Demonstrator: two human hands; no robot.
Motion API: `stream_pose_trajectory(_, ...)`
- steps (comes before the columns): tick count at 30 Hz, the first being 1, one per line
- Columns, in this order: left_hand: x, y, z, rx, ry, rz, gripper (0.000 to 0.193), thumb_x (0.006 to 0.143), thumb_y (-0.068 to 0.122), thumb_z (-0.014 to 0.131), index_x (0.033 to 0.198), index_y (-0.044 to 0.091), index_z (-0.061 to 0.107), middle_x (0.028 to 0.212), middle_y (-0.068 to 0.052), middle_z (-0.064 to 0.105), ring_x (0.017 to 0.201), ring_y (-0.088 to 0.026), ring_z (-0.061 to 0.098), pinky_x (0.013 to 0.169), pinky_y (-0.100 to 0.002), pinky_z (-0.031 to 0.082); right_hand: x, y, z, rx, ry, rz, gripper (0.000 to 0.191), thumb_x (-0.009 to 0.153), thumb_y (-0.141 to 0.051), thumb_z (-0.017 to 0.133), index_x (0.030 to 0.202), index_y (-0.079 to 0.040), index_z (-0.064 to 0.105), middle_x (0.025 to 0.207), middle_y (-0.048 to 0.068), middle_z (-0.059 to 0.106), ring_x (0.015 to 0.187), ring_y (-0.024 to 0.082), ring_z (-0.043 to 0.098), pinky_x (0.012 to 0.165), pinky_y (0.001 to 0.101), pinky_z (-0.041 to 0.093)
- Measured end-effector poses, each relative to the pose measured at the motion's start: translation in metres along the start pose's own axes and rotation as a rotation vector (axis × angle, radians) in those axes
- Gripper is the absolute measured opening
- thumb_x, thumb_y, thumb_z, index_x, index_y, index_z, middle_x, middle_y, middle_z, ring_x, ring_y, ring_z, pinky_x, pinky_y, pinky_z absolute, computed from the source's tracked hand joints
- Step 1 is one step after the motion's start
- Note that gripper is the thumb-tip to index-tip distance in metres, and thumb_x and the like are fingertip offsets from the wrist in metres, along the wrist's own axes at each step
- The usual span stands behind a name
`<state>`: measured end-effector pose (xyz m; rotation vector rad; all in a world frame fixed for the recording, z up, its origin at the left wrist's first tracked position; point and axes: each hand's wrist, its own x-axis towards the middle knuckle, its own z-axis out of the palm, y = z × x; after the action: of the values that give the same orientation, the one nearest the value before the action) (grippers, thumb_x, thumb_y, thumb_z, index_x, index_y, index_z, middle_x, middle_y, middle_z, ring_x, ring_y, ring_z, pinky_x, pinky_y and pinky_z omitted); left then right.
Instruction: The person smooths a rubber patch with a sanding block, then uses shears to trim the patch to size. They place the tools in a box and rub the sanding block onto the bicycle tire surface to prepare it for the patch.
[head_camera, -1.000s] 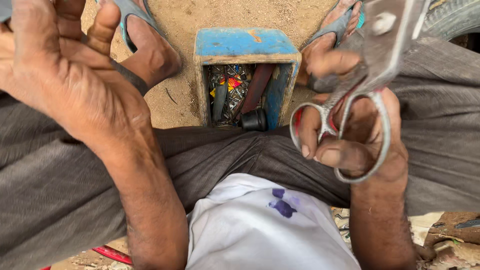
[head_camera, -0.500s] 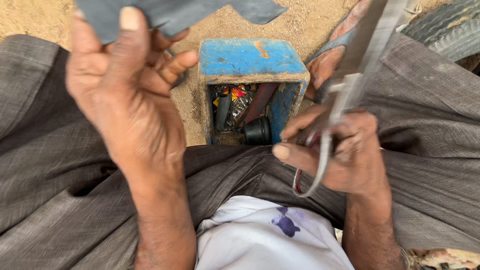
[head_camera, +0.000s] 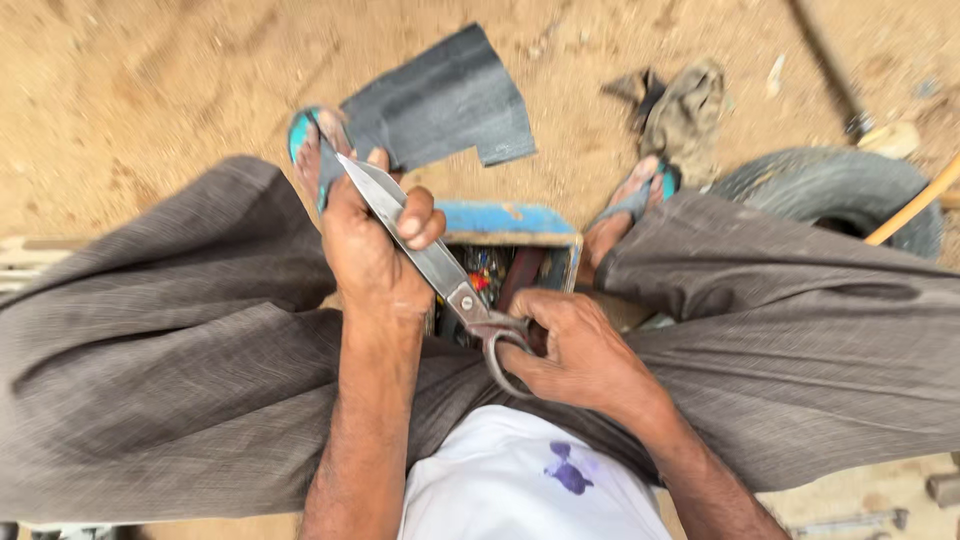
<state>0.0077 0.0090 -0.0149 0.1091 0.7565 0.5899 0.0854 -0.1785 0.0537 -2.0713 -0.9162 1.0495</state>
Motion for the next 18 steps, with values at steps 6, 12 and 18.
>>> stream_pose_trajectory(6,-0.023,0.015,0.03,0.2,0.047,0.108,0.015,0.107,0.018,0.045,0.105,0.007,0.055,0.07,-0.008,0.056,0.054,-0.021,0.058,0.043,-0.033,0.048,-0.041,0.001,-0.025,1.08,-0.469,0.465,0.039,0.093,-0.022,0.067,0.119,0.007,0.068,0.095,0.016,0.075,0.081,0.023,0.071,0.071,0.0351,0.059)
stream_pose_trajectory(12,-0.024,-0.011,0.007,0.053,-0.195,0.028,0.017,0.112,0.024,0.049,0.112,0.008,0.055,0.072,-0.008,0.053,0.053,-0.018,0.051,0.04,-0.03,0.04,-0.085,0.05,0.016,1.481,-0.644,0.342,0.054,0.099,-0.029,0.06,0.12,0.021,0.062,0.093,0.027,0.074,0.08,0.031,0.073,0.067,0.0367,0.057)
stream_pose_trajectory(18,-0.021,-0.016,0.012,-0.069,-0.287,-0.1,0.036,0.109,0.055,0.047,0.111,0.021,0.057,0.059,-0.004,0.047,0.042,-0.014,0.042,0.038,-0.025,0.033,-0.066,0.033,0.039,1.27,-0.693,0.279,0.056,0.09,-0.027,0.069,0.119,0.019,0.061,0.099,0.027,0.074,0.084,0.029,0.071,0.074,0.0358,0.057)
